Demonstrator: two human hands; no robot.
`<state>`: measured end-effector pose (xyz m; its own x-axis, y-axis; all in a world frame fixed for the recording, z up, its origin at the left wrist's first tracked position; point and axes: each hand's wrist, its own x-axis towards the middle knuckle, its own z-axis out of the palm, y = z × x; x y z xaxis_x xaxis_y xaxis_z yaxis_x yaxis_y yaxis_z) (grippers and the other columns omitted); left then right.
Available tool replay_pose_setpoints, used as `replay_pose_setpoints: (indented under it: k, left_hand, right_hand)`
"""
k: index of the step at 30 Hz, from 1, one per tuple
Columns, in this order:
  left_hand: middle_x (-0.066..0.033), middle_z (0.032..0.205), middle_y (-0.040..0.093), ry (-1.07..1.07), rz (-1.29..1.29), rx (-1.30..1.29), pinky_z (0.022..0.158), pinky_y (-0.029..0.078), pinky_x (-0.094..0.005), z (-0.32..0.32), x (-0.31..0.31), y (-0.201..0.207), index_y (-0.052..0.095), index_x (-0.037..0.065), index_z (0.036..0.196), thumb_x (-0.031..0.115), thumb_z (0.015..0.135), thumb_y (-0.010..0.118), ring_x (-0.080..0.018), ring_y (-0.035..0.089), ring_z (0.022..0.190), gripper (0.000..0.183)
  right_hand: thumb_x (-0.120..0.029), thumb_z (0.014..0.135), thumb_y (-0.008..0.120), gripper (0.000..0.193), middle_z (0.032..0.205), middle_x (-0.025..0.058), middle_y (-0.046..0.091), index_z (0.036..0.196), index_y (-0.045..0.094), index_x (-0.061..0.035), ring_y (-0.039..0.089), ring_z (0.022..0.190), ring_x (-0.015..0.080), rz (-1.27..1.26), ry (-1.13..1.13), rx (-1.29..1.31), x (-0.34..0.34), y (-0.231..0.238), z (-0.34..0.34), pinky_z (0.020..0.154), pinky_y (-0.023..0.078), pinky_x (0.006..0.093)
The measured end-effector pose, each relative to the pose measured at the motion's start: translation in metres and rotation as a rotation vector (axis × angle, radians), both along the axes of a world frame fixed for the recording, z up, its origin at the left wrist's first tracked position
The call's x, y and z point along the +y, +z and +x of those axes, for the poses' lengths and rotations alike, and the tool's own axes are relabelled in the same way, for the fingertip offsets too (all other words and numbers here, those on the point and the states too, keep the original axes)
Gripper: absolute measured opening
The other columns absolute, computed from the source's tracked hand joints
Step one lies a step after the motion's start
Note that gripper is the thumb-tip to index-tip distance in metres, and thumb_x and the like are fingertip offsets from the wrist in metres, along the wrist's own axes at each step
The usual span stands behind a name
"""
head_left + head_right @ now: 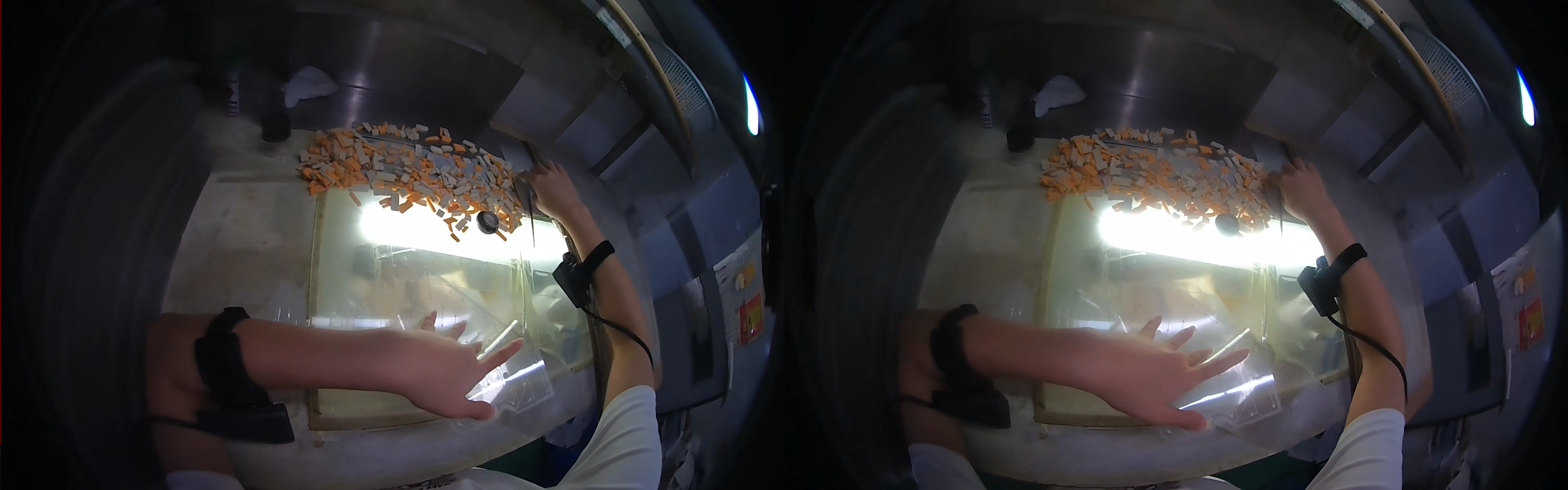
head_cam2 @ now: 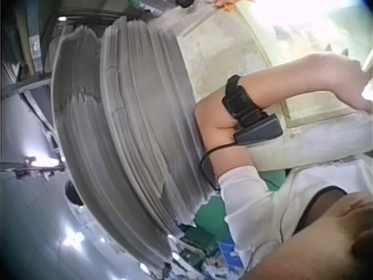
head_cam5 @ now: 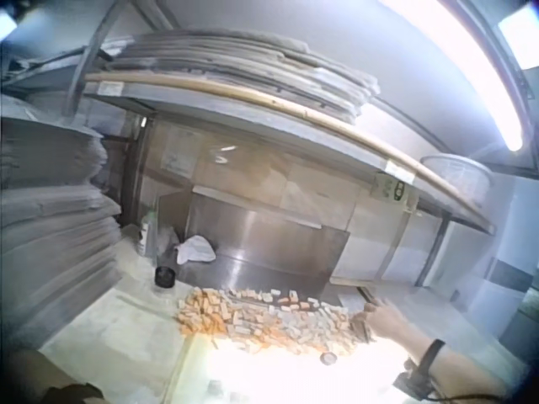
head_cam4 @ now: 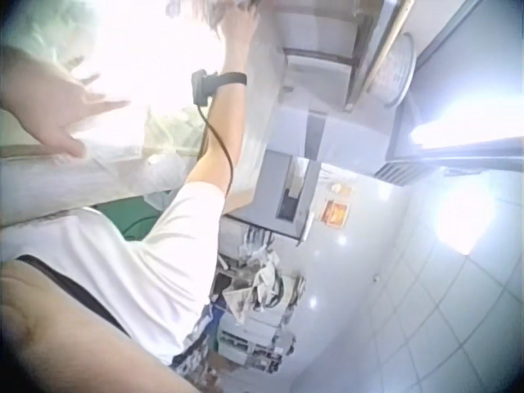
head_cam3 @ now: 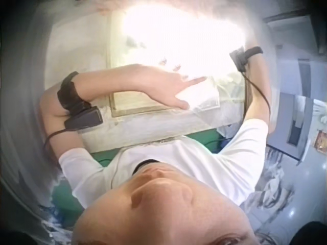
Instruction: The person is applying adhesive to small orange plastic tabs and mounting them in a precise pattern on a large transparent plastic sheet over a light table.
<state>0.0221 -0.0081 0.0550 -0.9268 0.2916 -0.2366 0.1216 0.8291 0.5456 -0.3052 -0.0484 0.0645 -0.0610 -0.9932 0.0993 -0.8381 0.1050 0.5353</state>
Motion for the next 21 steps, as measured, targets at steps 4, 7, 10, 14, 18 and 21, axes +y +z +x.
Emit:
replay_pose_setpoints:
  k: [4,7,10,14,18,21]
  left_hand:
    - [-0.0302,0.106,0.048,0.030,0.018,-0.124,0.098,0.013,-0.0580,0.004,-0.002,0.005,-0.010,0.003,0.133,0.055,0.085,0.023,-0.0454,0.016,0.123,0.078]
    - [-0.0293,0.097,0.052,0.083,0.054,-0.183,0.098,0.015,-0.0572,0.004,-0.005,0.010,-0.010,0.001,0.132,0.057,0.085,0.022,-0.0455,0.016,0.123,0.080]
    - [-0.0273,0.088,0.055,0.113,0.064,-0.182,0.096,0.021,-0.0553,0.007,-0.004,0.015,-0.009,0.000,0.132,0.057,0.085,0.022,-0.0459,0.024,0.119,0.081]
    - [-0.0249,0.083,0.056,0.104,0.165,-0.237,0.087,0.036,-0.0504,0.011,-0.004,0.026,-0.004,-0.002,0.133,0.054,0.086,0.026,-0.0430,0.052,0.094,0.079]
    - [-0.0247,0.079,0.056,0.117,0.111,-0.176,0.077,0.042,-0.0484,0.014,0.003,0.017,0.001,-0.003,0.133,0.052,0.085,0.030,-0.0374,0.058,0.071,0.078]
    - [-0.0263,0.077,0.056,0.120,0.037,-0.082,0.073,0.044,-0.0485,0.015,0.006,0.012,0.003,-0.003,0.132,0.052,0.085,0.032,-0.0372,0.058,0.073,0.078]
  right_hand:
    - [-0.011,0.068,0.059,0.035,0.101,0.0059,0.055,0.103,0.060,-0.0170,0.046,0.102,0.0253,-0.037,0.259,-0.182,-0.048,0.013,0.069,0.087,0.038,0.0376]
    - [-0.007,0.068,0.061,0.035,0.095,0.0049,0.058,0.102,0.060,-0.0159,0.050,0.093,0.0239,-0.031,0.465,-0.308,-0.084,0.013,0.112,0.082,0.041,0.0363]
    - [-0.010,0.070,0.060,0.022,0.093,0.0040,0.058,0.092,0.063,-0.0134,0.050,0.093,0.0235,-0.021,0.509,-0.361,-0.113,0.007,0.132,0.082,0.042,0.0350]
    - [-0.016,0.072,0.058,0.009,0.089,0.0041,0.058,0.079,0.063,-0.0117,0.050,0.094,0.0237,-0.003,0.391,-0.384,-0.135,-0.013,0.138,0.079,0.043,0.0333]
    - [-0.017,0.072,0.058,0.009,0.087,0.0049,0.057,0.077,0.062,-0.0105,0.050,0.095,0.0231,0.033,0.452,-0.340,-0.140,-0.013,0.138,0.078,0.044,0.0338]
    - [-0.013,0.070,0.060,0.008,0.085,0.0052,0.057,0.076,0.061,-0.0081,0.050,0.095,0.0224,0.102,0.430,-0.433,-0.138,-0.009,0.142,0.078,0.044,0.0341]
